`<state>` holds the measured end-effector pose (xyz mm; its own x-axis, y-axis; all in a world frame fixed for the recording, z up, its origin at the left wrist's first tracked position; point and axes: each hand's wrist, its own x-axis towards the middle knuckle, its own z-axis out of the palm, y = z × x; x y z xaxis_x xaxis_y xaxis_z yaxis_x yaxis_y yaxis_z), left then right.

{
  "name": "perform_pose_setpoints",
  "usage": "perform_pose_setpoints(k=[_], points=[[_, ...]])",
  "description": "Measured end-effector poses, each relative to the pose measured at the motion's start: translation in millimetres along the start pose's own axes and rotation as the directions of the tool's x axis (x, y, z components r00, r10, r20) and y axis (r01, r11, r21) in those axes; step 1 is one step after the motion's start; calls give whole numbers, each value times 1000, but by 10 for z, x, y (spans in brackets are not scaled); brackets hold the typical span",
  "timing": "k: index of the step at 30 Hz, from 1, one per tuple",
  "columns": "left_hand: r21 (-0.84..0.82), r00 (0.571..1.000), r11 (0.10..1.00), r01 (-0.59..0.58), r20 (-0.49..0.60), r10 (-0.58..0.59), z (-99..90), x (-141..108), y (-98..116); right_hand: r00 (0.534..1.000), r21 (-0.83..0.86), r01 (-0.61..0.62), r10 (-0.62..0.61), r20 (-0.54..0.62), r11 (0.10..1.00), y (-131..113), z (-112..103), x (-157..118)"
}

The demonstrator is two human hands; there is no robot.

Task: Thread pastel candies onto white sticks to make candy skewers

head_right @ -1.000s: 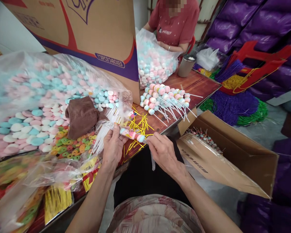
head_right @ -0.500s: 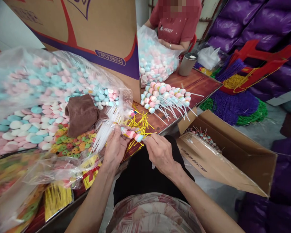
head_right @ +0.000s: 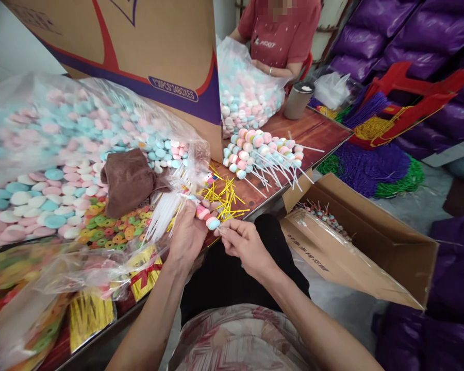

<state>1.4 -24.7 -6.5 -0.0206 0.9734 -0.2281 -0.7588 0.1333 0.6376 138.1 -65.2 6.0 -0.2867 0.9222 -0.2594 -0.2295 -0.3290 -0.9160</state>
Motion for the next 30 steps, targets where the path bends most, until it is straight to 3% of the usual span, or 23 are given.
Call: perform_pose_setpoints(k=[2, 4, 7, 9, 12, 15, 17, 20, 23, 27, 30], points=[[-44, 1000, 999, 24, 3, -24, 3, -2, 5, 988, 301, -148, 127, 89, 942, 9, 0, 13], [-95, 999, 995, 32, 18, -31, 5, -6, 16, 969, 467, -245, 194, 155, 849, 34, -7, 22], [-102, 998, 994, 43, 52, -38, 3, -16, 28, 960, 551, -281, 226, 168, 786, 64, 2, 31], [-60, 997, 997, 49, 68, -44, 4, -28, 23, 970, 523, -243, 208, 126, 817, 65, 39, 40], [-8, 993, 999, 42, 108, -40, 17, -52, 0, 994, 366, -93, 106, -16, 926, 50, 135, 62], [12, 989, 1000, 23, 146, -24, 42, -87, -31, 984, 19, 103, -99, -150, 994, 58, 226, 97], [31, 989, 999, 33, 140, -37, 53, -118, -39, 936, -286, 249, -306, -176, 925, 84, 254, 124], [80, 983, 991, 107, 139, -117, 48, -147, -1, 834, -587, 381, -540, -116, 714, 131, 237, 149], [91, 980, 984, 151, 116, -161, 22, -100, 99, 798, -661, 412, -599, -71, 627, 166, 178, 148], [28, 995, 996, 82, -60, -80, -13, 51, 227, 788, -674, 454, -616, -1, 582, 201, 108, 127], [-4, 990, 997, 73, -118, -73, -48, 120, 262, 783, -693, 478, -619, 57, 540, 216, 65, 96]])
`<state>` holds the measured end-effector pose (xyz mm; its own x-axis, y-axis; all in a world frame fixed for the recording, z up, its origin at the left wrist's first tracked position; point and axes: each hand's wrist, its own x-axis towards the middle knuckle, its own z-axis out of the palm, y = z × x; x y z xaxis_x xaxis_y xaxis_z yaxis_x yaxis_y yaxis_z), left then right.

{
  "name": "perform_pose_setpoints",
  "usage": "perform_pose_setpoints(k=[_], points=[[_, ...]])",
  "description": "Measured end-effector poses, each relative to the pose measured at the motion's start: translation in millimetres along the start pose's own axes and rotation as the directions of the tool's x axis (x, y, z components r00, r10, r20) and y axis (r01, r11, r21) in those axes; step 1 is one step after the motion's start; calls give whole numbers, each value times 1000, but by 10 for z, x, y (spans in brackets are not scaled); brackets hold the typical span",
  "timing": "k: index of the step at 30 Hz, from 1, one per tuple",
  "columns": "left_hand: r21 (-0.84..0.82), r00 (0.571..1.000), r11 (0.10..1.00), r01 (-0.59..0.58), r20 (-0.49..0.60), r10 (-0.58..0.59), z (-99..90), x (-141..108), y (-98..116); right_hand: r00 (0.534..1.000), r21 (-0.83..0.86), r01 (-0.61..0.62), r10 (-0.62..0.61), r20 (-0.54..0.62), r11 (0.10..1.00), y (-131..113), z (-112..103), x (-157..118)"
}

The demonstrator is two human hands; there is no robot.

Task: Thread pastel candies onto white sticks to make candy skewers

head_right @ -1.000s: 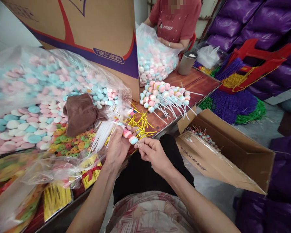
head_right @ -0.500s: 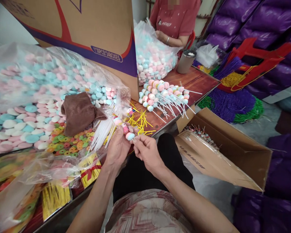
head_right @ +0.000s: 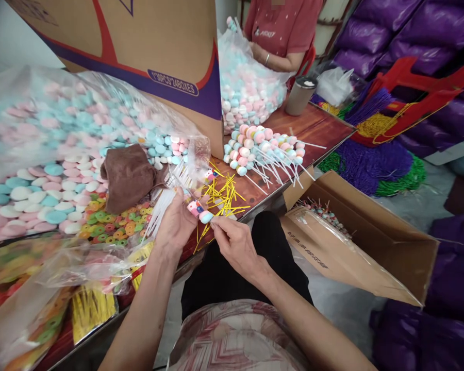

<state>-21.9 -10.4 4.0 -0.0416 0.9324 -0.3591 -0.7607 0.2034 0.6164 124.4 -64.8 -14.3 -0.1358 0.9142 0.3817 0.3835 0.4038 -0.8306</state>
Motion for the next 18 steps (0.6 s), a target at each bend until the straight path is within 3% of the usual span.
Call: perform_pose_setpoints(k=[6, 13, 18], points=[[15, 999, 999, -45, -27, 45, -59, -21, -73, 990, -54, -111, 116, 82, 992, -18, -65, -37], [33, 999, 999, -39, 6, 39, -10, -84, -178, 983, -30, -171, 173, 57, 985, -20, 124, 27], [51, 999, 998, -30, -30, 31, -39, -63, -152, 951, 119, -299, 285, 122, 947, -95, 71, 16]])
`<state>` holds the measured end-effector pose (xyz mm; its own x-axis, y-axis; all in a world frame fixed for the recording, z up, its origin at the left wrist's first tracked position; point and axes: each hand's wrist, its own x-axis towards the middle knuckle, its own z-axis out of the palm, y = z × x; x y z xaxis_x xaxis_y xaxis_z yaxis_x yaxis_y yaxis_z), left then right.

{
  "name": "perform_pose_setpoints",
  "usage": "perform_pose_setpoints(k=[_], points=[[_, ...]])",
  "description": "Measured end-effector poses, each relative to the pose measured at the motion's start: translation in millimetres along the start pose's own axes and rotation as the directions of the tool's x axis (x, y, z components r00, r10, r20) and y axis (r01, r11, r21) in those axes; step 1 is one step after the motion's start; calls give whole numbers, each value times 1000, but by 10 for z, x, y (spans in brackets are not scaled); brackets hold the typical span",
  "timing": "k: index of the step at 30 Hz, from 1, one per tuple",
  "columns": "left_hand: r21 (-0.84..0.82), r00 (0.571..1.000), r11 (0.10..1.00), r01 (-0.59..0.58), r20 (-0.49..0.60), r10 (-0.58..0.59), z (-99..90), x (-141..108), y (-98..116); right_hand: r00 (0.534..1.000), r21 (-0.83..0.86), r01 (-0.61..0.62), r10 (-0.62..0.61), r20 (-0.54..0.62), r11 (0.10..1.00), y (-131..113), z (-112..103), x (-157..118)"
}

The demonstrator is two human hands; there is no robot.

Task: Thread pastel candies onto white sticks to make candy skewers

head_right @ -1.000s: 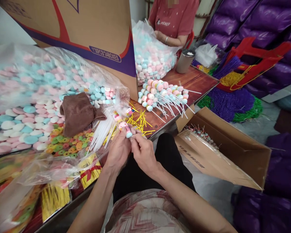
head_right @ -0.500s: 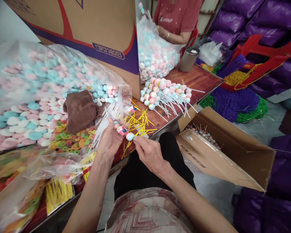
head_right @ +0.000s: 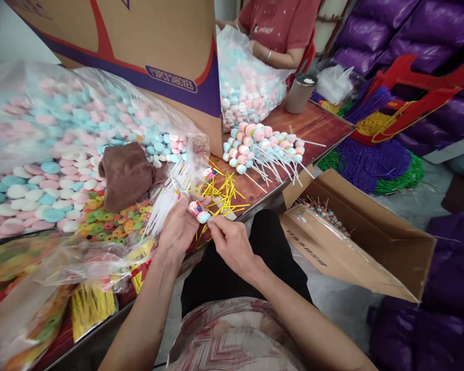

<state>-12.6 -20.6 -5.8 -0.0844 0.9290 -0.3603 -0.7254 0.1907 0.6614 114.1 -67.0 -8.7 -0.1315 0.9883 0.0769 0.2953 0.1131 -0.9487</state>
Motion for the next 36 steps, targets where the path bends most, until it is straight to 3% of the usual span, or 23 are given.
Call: perform_pose_setpoints(k=[2, 5, 9, 12, 15, 18, 20, 25, 29, 31, 36], points=[[-28, 1000, 999, -18, -19, 17, 4, 6, -7, 990, 176, -138, 136, 23, 975, -66, -35, -17], [-71, 999, 996, -53, 3, 53, 44, -16, -37, 945, 456, -321, 314, 94, 830, -133, -39, -11], [-83, 996, 995, -58, 60, 63, 94, -77, -69, 908, 660, -390, 388, 158, 642, -110, 31, 38], [-81, 996, 995, -51, 73, 57, 88, -94, -92, 912, 655, -378, 387, 139, 654, -79, 83, 78], [-61, 995, 998, -28, 92, 34, 60, -87, -116, 943, 545, -303, 330, 50, 782, -79, 105, 98], [-45, 994, 999, 4, 109, 1, 40, -75, -104, 982, 270, -155, 178, -64, 950, -78, 90, 89], [-32, 993, 999, 26, 114, -22, 38, -67, -71, 993, 90, -68, 76, -87, 994, -62, 64, 66], [-19, 999, 999, 41, 34, -40, 59, -64, -41, 998, -164, 64, -68, -18, 984, 6, 25, 13], [0, 997, 998, 61, 45, -60, 61, -80, -88, 985, -369, 137, -166, -47, 919, 33, 40, 56], [25, 992, 993, 118, 47, -119, 37, -76, -63, 983, -399, 160, -184, -21, 903, 29, 7, 102], [105, 952, 949, 298, 43, -304, -40, -33, 121, 966, -415, 250, -196, 168, 875, -5, -208, 183]])
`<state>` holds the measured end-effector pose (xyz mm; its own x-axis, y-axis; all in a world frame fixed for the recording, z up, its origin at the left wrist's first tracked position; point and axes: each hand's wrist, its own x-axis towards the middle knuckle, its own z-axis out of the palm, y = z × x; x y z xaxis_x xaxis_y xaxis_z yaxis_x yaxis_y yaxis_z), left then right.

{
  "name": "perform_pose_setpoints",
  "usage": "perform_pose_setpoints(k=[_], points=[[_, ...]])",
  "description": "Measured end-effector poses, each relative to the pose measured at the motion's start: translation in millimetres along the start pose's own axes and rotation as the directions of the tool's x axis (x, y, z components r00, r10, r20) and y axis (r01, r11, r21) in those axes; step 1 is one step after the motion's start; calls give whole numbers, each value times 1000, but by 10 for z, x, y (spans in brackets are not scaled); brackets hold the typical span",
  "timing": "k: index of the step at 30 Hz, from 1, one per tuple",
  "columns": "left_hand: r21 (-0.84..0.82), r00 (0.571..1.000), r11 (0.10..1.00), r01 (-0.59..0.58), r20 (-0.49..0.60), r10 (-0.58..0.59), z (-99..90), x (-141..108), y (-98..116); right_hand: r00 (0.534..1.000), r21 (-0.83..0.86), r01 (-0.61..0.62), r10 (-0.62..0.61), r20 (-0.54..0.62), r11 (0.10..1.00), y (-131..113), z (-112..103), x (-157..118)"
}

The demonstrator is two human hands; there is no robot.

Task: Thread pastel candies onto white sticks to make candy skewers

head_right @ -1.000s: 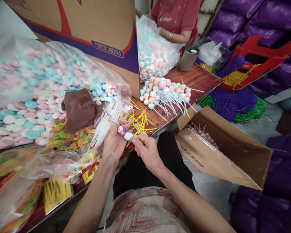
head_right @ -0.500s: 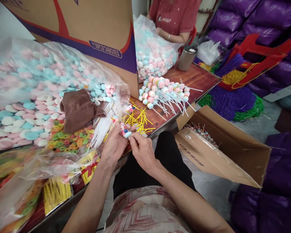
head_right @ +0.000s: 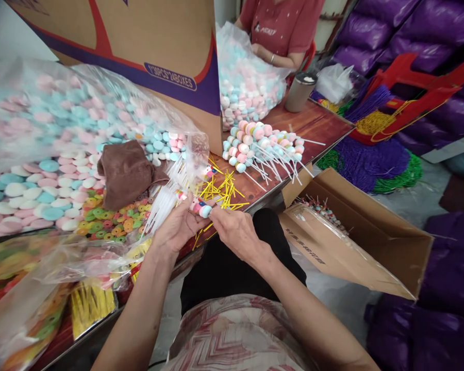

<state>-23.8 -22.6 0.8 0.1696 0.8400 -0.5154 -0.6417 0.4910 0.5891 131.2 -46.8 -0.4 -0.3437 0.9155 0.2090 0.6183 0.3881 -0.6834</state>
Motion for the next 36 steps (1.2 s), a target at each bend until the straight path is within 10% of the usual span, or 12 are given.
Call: perform_pose_setpoints(k=[25, 36], points=[[228, 971, 946, 232, -1, -238, -91, -50, 244, 974, -251, 211, -182, 133, 945, -55, -425, -40], [98, 988, 995, -30, 153, 15, 13, -79, -6, 960, -319, 152, -216, -178, 936, -27, 146, -106]])
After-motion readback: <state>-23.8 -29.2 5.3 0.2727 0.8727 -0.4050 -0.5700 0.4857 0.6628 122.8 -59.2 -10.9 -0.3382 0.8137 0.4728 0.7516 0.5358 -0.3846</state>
